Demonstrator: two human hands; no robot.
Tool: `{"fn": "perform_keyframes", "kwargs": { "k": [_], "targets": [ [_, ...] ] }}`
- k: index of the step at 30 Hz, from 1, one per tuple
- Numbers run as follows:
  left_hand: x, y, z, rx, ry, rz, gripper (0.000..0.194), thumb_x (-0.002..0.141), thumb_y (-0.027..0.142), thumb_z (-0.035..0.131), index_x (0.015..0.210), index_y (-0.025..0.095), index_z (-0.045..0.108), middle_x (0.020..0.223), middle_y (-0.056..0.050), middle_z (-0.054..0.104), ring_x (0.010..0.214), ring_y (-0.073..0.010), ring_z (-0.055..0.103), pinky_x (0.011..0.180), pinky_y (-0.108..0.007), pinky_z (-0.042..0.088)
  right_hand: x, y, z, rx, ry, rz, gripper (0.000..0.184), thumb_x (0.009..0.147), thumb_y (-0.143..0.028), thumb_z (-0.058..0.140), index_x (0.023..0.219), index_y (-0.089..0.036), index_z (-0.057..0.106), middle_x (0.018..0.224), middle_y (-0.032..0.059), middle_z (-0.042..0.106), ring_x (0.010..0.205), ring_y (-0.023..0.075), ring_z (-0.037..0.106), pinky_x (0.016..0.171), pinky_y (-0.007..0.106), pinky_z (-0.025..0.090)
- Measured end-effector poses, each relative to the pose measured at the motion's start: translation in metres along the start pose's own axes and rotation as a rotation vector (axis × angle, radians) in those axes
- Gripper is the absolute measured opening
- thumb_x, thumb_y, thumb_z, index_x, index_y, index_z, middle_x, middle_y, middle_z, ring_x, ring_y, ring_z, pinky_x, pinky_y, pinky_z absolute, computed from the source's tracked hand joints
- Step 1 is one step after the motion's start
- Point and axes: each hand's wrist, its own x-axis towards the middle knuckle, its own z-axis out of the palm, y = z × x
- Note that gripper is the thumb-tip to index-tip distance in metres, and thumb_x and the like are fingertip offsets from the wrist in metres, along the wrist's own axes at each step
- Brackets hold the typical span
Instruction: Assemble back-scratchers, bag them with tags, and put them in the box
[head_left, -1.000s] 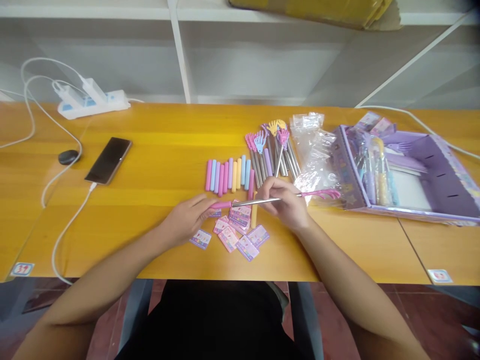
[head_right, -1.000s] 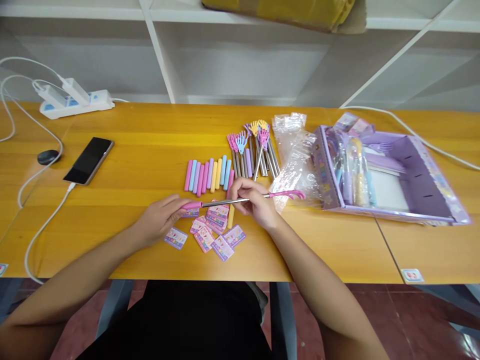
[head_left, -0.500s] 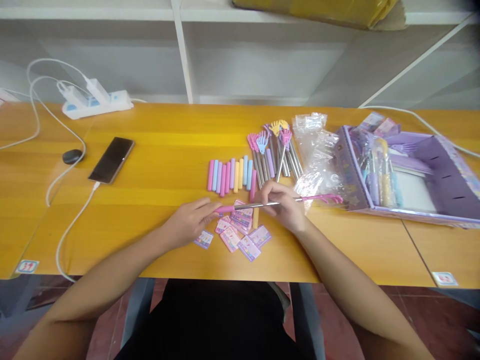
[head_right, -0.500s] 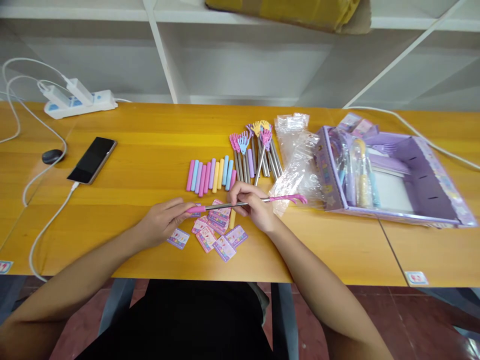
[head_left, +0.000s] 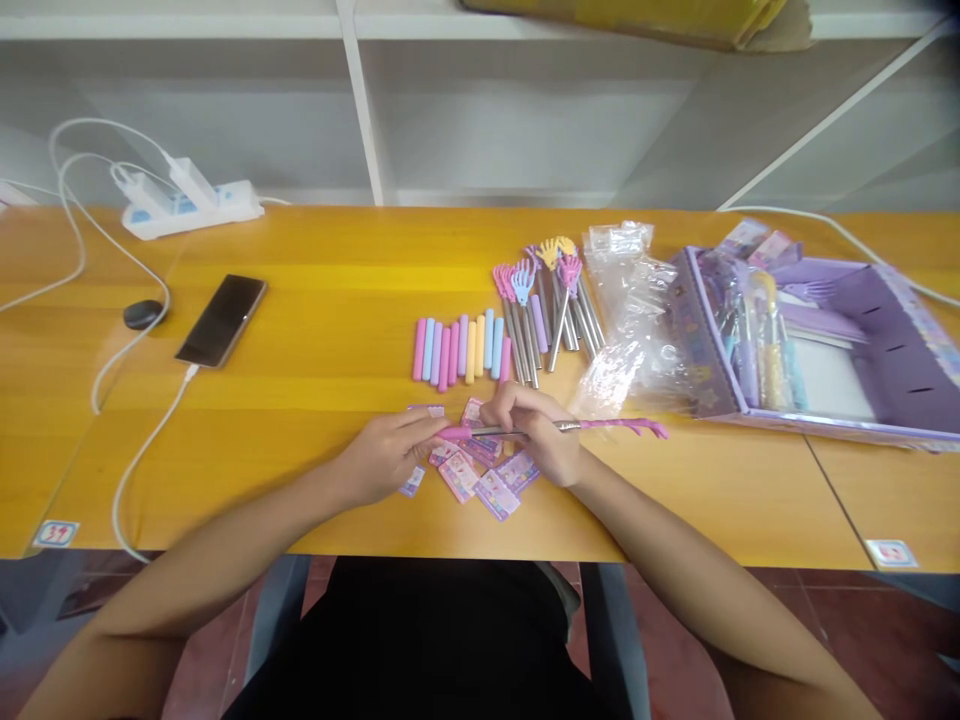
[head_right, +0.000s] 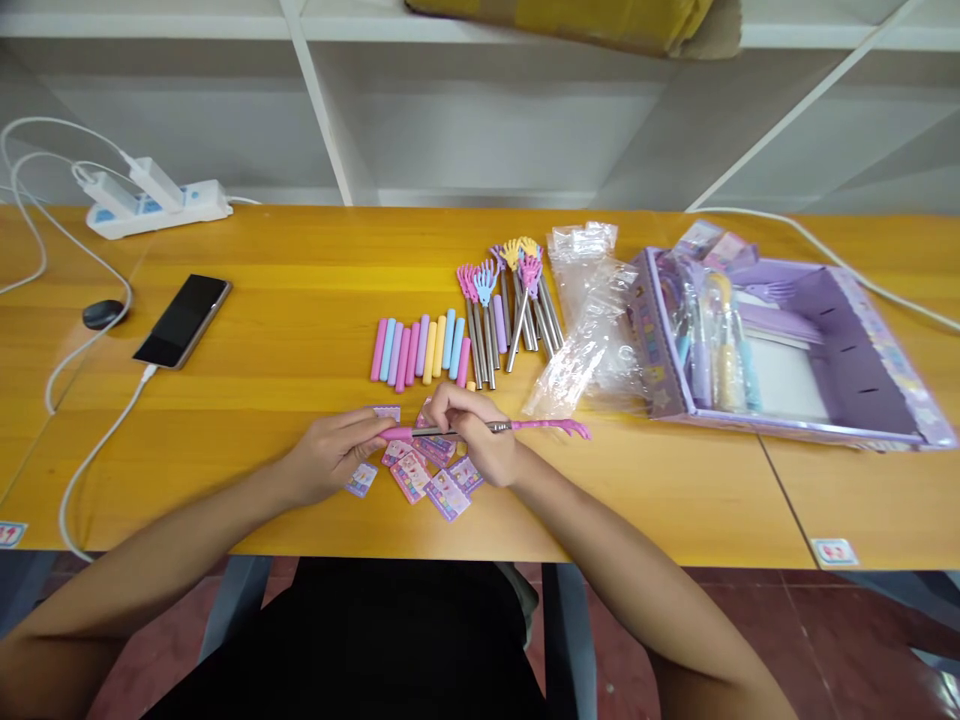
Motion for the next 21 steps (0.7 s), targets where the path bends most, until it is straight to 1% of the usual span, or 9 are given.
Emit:
{"fn": "perform_keyframes", "kwargs": {
  "k": [3,5,6,8,10,12,14,18,21],
  "targets": [
    [0.001,0.003,0.000,-0.001,0.015,0.013,0.033,0.115,0.027,0.050,0.139,0.018,0.071,0.116,-0.011,0.081,0.107,-0.0215,0.079,0.091,-0.034,0.068,0.000,-0.003,-0.001,-0.107,-0.023,0.045,0.022,0.105,-0.026,0.049,0.083,-0.023,0.053,0.078,0.0000,0.052,0.068,0.0171,0.044,0.066,0.032,0.034],
    [0.002,0.005,-0.002,0.001,0.011,-0.003,0.033,0.115,0.029,0.050,0.140,0.019,0.070,0.118,-0.011,0.080,0.107,-0.0205,0.078,0.091,-0.033,0.067,0.001,-0.007,-0.005,-0.187,-0.007,0.075,0.023,0.107,-0.037,0.054,0.089,-0.023,0.059,0.082,0.0013,0.057,0.071,0.0180,0.049,0.067,0.033,0.037],
    [0.003,0.006,-0.003,0.004,0.008,-0.018,0.033,0.115,0.029,0.051,0.140,0.019,0.070,0.116,-0.010,0.079,0.103,-0.0193,0.078,0.089,-0.031,0.066,0.003,-0.010,-0.008,-0.203,0.030,0.061,0.027,0.107,-0.044,0.056,0.092,-0.023,0.061,0.080,0.0007,0.057,0.069,0.0178,0.048,0.065,0.033,0.036],
    [0.005,0.007,-0.007,0.020,0.006,-0.052,0.031,0.115,0.029,0.053,0.139,0.019,0.070,0.109,-0.008,0.078,0.092,-0.0165,0.075,0.082,-0.027,0.063,0.006,-0.014,-0.013,-0.175,0.153,-0.016,0.039,0.104,-0.061,0.059,0.092,-0.025,0.063,0.069,-0.0030,0.048,0.061,0.0167,0.040,0.061,0.033,0.032],
    [0.006,0.007,-0.011,0.050,0.025,-0.083,0.029,0.114,0.028,0.057,0.138,0.020,0.070,0.102,-0.005,0.075,0.084,-0.0145,0.072,0.077,-0.025,0.060,0.011,-0.016,-0.018,-0.117,0.280,-0.088,0.048,0.100,-0.073,0.055,0.089,-0.026,0.061,0.060,-0.0061,0.035,0.054,0.0158,0.028,0.057,0.033,0.026],
    [0.007,0.006,-0.013,0.077,0.061,-0.085,0.027,0.113,0.027,0.058,0.137,0.020,0.070,0.100,-0.004,0.072,0.081,-0.0135,0.069,0.075,-0.024,0.058,0.014,-0.016,-0.022,-0.092,0.337,-0.089,0.051,0.100,-0.076,0.050,0.087,-0.027,0.061,0.058,-0.0062,0.033,0.052,0.0155,0.024,0.055,0.034,0.024],
    [0.007,0.006,-0.014,0.088,0.096,-0.060,0.027,0.113,0.025,0.058,0.137,0.021,0.070,0.099,-0.004,0.070,0.080,-0.0129,0.067,0.073,-0.024,0.056,0.016,-0.014,-0.023,-0.096,0.353,-0.058,0.050,0.100,-0.073,0.049,0.085,-0.027,0.060,0.061,-0.0044,0.039,0.052,0.0153,0.027,0.053,0.034,0.023],
    [0.008,0.007,-0.015,0.084,0.097,-0.043,0.028,0.114,0.025,0.056,0.137,0.021,0.070,0.094,-0.003,0.066,0.077,-0.0119,0.063,0.069,-0.022,0.053,0.013,-0.009,-0.023,-0.095,0.353,-0.010,0.047,0.101,-0.067,0.052,0.083,-0.025,0.061,0.064,-0.0020,0.045,0.053,0.0149,0.032,0.050,0.032,0.020],
    [0.009,0.006,-0.014,0.065,0.102,-0.032,0.027,0.114,0.024,0.055,0.135,0.018,0.071,0.092,-0.003,0.065,0.077,-0.0113,0.062,0.070,-0.022,0.053,0.010,-0.007,-0.023,-0.104,0.324,-0.003,0.049,0.102,-0.069,0.050,0.085,-0.025,0.063,0.067,-0.0004,0.050,0.055,0.0153,0.036,0.049,0.032,0.022]
  ]
}}
